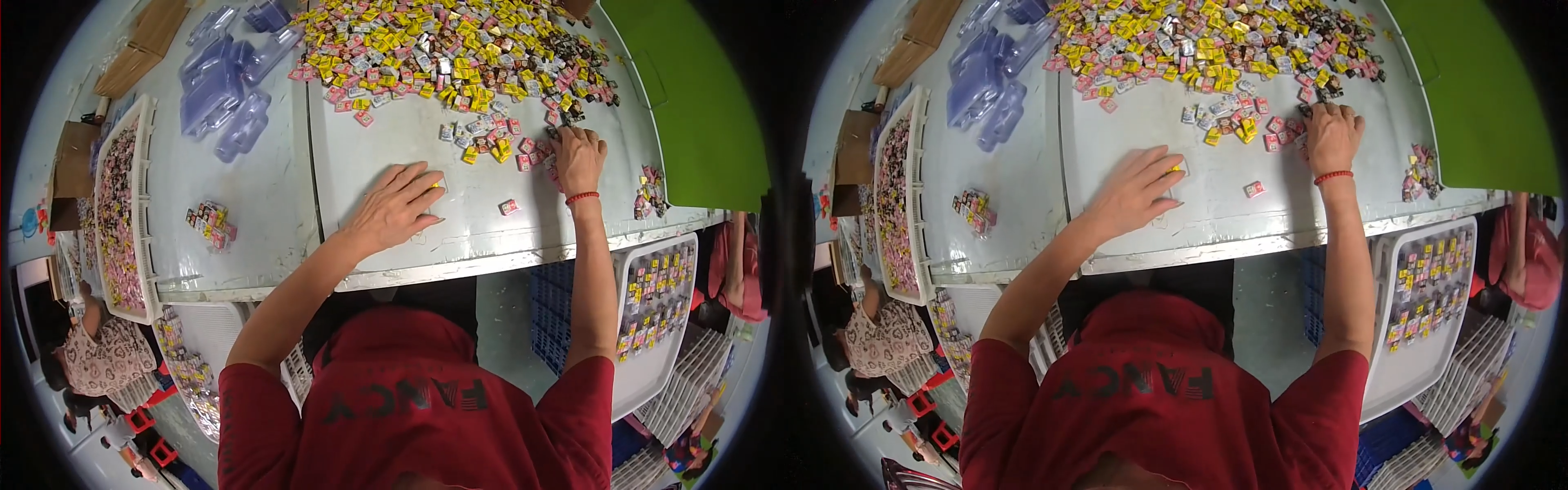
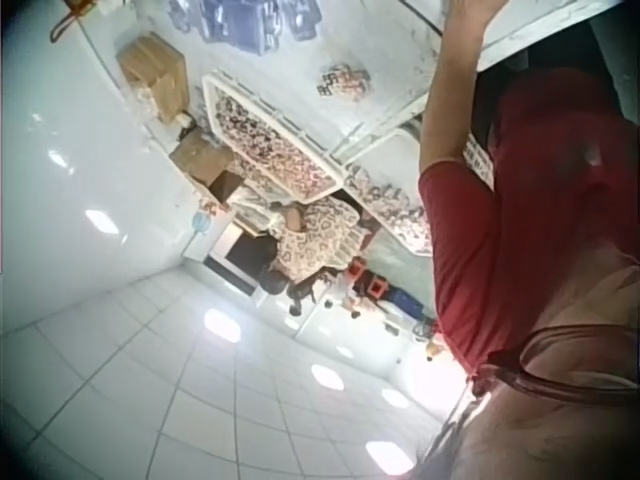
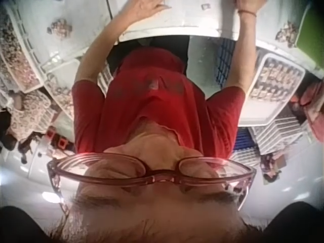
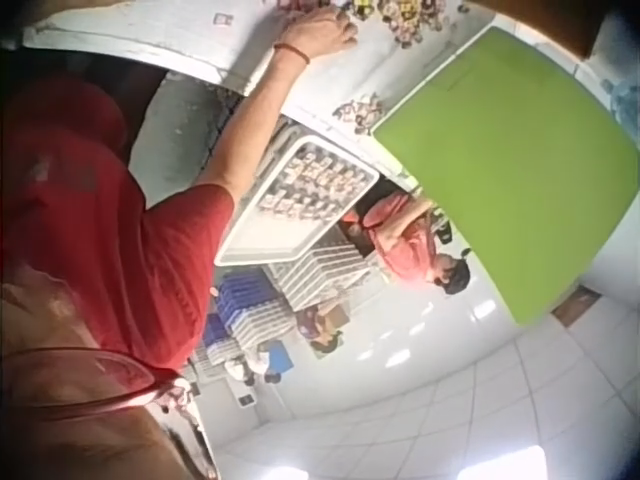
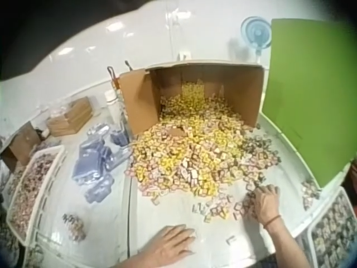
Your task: Organizing small colorful toy components into plastic trays and placing the filled trays into a collection crate.
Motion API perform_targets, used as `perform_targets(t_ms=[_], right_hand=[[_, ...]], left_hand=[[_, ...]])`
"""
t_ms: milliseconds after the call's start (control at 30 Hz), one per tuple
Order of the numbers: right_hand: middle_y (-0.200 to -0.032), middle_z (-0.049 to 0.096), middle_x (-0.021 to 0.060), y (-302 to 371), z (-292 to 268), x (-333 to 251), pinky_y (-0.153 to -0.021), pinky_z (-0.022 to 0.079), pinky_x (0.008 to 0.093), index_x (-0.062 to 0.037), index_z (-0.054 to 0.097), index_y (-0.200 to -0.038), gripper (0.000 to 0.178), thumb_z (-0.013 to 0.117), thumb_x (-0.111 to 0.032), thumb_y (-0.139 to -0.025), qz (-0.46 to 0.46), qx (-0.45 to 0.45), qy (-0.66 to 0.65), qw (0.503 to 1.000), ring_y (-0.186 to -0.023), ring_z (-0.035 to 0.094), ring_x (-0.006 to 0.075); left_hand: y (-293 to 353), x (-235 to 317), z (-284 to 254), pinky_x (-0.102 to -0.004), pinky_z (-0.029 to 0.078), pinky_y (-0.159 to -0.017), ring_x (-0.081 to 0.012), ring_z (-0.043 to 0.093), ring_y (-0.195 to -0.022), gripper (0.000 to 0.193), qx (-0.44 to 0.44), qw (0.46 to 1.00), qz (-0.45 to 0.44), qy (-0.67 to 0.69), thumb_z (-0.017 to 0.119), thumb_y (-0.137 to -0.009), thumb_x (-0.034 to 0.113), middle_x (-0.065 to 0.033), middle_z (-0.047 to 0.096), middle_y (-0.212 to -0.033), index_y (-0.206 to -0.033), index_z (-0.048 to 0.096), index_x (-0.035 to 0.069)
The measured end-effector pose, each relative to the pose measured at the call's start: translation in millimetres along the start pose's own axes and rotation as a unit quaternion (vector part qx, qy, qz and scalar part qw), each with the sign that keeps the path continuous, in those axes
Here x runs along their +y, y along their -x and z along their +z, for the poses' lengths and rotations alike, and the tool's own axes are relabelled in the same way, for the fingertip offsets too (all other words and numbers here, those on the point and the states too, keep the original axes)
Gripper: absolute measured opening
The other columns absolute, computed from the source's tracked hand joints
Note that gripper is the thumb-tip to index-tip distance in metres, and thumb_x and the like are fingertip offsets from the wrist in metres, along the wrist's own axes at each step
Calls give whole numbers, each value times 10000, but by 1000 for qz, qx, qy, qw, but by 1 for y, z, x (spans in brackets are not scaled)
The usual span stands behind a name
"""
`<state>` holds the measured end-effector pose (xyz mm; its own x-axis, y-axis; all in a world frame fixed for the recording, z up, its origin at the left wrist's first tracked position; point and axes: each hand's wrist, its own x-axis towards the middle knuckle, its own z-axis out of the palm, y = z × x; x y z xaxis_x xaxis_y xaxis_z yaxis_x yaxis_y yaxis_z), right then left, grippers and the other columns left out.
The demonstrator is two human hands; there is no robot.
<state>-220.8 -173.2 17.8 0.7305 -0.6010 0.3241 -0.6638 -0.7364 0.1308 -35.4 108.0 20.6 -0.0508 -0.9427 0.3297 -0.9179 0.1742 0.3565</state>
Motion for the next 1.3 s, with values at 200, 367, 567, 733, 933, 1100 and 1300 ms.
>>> perform_targets(t_ms=[200, 367, 567, 733, 933, 1100, 1300], right_hand=[[-951, 682, 93, 10, -21, -30, -844, 421, 425, -60, 666, -967, 183, 663, -169, -820, -10, 94, -153, 984, -926, 604, 283], [-800, 669, 116, 51, -70, -121, -722, 457, 393, -40, 664, -823, 145, 707, -160, -755, -99, -69, -307, 944, -785, 615, 301], [-715, 633, 131, 53, -59, -135, -685, 451, 415, -57, 633, -699, 123, 661, -177, -703, -116, -69, -281, 950, -717, 600, 307], [-729, 658, 143, 32, -66, -139, -719, 466, 404, -65, 669, -697, 154, 642, -216, -705, -122, -159, -213, 956, -759, 624, 301], [-703, 666, 137, 26, -68, -152, -728, 491, 398, -66, 690, -716, 200, 630, -257, -703, -170, -139, -117, 969, -735, 644, 293], [-769, 696, 113, 19, -77, -165, -743, 474, 395, -110, 716, -739, 173, 580, -217, -747, -126, -271, -101, 949, -794, 667, 266], [-758, 680, 118, 23, -55, -139, -721, 499, 394, -84, 692, -780, 200, 587, -251, -809, -157, -270, -182, 932, -780, 667, 294]], left_hand=[[5, 0, 6, -408, 409, -977, -297, 472, -1194, 402, 5, 1000, -12, 20, 724, -766, 226, -84, 529, -1276, -1097, 596, 38], [12, -1, 11, -424, 405, -990, -320, 460, -1220, 419, 23, 999, -15, 26, 723, -754, 203, -107, 520, -1299, -1102, 591, 11], [9, -3, 13, -442, 401, -1000, -345, 450, -1235, 473, 28, 999, -3, 39, 721, -740, 173, -139, 511, -1307, -1138, 560, -26], [7, -4, 10, -438, 401, -1007, -349, 449, -1233, 542, 34, 998, -16, 44, 724, -735, 180, -153, 518, -1283, -1194, 524, -27], [6, -2, 13, -416, 368, -1035, -331, 459, -1227, 569, 35, 999, -11, 32, 710, -722, 182, -169, 533, -1272, -1211, 521, -36], [9, -1, 12, -428, 397, -1026, -347, 470, -1220, 515, 43, 997, -15, 62, 711, -702, 124, -178, 510, -1292, -1155, 554, -63], [9, 3, 5, -419, 383, -1029, -330, 448, -1239, 524, 22, 999, -9, 40, 711, -741, 168, -167, 495, -1310, -1184, 535, -50]])
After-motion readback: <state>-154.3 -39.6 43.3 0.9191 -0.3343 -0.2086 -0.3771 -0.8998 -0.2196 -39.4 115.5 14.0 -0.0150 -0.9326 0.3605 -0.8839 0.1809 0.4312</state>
